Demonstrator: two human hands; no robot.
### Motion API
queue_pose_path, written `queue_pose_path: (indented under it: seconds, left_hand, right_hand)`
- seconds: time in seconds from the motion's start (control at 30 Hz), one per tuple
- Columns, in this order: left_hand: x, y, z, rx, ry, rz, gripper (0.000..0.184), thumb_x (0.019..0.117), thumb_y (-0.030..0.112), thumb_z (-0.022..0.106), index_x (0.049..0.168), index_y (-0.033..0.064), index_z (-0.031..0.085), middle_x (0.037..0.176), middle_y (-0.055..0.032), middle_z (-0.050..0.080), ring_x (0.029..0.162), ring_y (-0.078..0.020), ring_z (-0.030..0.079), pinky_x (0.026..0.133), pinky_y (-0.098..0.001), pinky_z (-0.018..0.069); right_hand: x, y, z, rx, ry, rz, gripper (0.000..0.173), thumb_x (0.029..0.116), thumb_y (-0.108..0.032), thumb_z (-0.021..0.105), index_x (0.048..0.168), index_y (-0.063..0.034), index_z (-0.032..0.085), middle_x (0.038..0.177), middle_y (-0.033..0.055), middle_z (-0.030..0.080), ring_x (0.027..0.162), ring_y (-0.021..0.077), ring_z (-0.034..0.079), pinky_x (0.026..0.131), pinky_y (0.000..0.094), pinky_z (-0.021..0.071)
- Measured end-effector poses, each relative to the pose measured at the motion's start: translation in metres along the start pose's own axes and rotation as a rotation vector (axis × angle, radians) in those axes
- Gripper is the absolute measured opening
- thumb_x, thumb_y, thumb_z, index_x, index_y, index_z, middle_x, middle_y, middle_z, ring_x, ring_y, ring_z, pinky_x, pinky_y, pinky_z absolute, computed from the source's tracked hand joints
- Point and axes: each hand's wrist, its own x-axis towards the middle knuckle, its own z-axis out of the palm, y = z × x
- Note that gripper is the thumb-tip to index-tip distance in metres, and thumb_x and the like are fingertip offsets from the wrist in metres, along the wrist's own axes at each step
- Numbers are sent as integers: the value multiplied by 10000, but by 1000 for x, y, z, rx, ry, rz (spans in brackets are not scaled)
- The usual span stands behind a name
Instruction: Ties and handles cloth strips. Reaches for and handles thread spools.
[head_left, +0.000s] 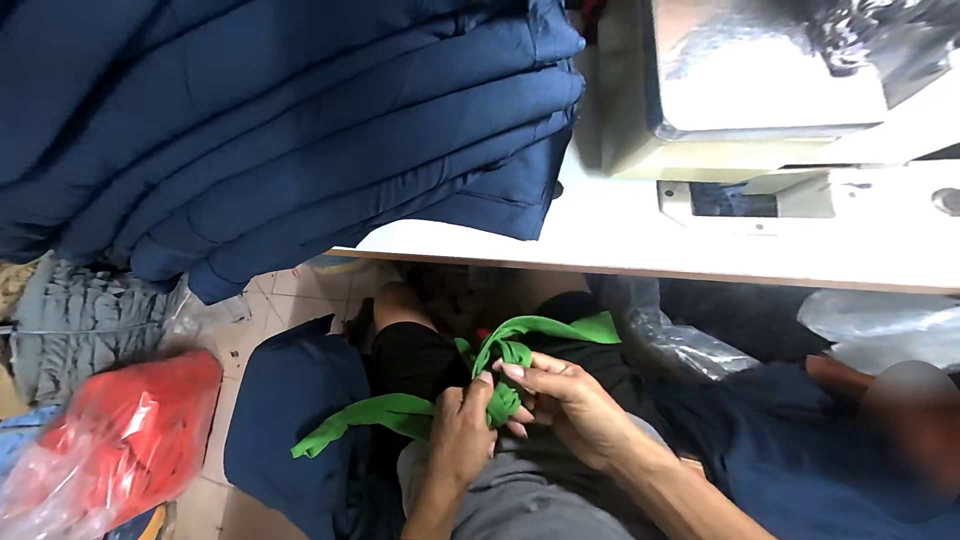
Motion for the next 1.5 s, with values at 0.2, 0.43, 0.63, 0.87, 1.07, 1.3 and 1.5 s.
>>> queue_pose_path:
  seconds: [0.2, 0.43, 0.63, 0.87, 1.07, 1.3, 1.5]
  left_hand:
    - [-2, 0, -16, 49, -158, 62, 470, 1058, 201, 354, 790, 43, 705, 701, -8, 731, 539, -33, 612, 481, -208, 462]
    - [9, 8, -62, 593, -29, 408, 543, 1012, 473, 543, 598, 125, 591, 537, 58, 477, 522, -67, 486, 536, -319, 422]
    - [17, 5, -69, 634, 130, 576, 583, 985, 422, 622, 497, 139, 474, 473, 73, 388, 447, -37, 381, 462, -263, 316]
    - [21, 22, -74, 729, 182, 728, 591, 1008, 459, 588, 516, 153, 475, 479, 65, 400, 446, -50, 386, 459, -275, 327]
    - [8, 48, -61, 953, -281, 592, 666, 925, 763, 479, 771, 158, 709, 714, 9, 669, 684, -145, 649, 642, -451, 524]
    - [12, 2, -48, 411, -76, 574, 439, 1027, 331, 565, 683, 89, 692, 603, 41, 615, 536, -27, 571, 524, -242, 500]
    - [30, 3, -65, 922, 581, 901, 414, 940, 307, 583, 575, 112, 603, 523, -2, 556, 473, -124, 560, 449, -340, 460]
  right_hand:
    - [4, 9, -15, -274, -402, -284, 512, 948, -39, 515, 1451, -98, 586, 1244, 109, 693, 851, 148, 693, 696, 309, 595]
    - [-4, -21, -25, -1172, -361, -388, 448, 942, -599, 620, 830, -174, 707, 657, -35, 590, 608, 93, 558, 568, 369, 458]
    - [-30, -35, -31, -1195, -461, -445, 443, 966, -607, 600, 846, -191, 692, 617, -61, 535, 534, 71, 485, 492, 321, 391]
    - [-48, -26, -27, -1376, -203, -750, 434, 1012, -566, 546, 869, -184, 696, 700, -25, 638, 603, 129, 609, 506, 377, 483]
    - [-28, -20, -8, -1439, -126, -898, 238, 1006, -322, 584, 872, -165, 702, 775, -21, 688, 742, 161, 662, 612, 352, 539]
    - [-28, -16, -18, -1456, -112, -819, 350, 1008, -469, 584, 890, -174, 731, 766, -29, 690, 725, 167, 641, 615, 364, 525]
    - [-46, -15, -17, -1488, -191, -828, 456, 1010, -552, 538, 817, -164, 683, 695, -5, 656, 641, 158, 661, 527, 385, 534]
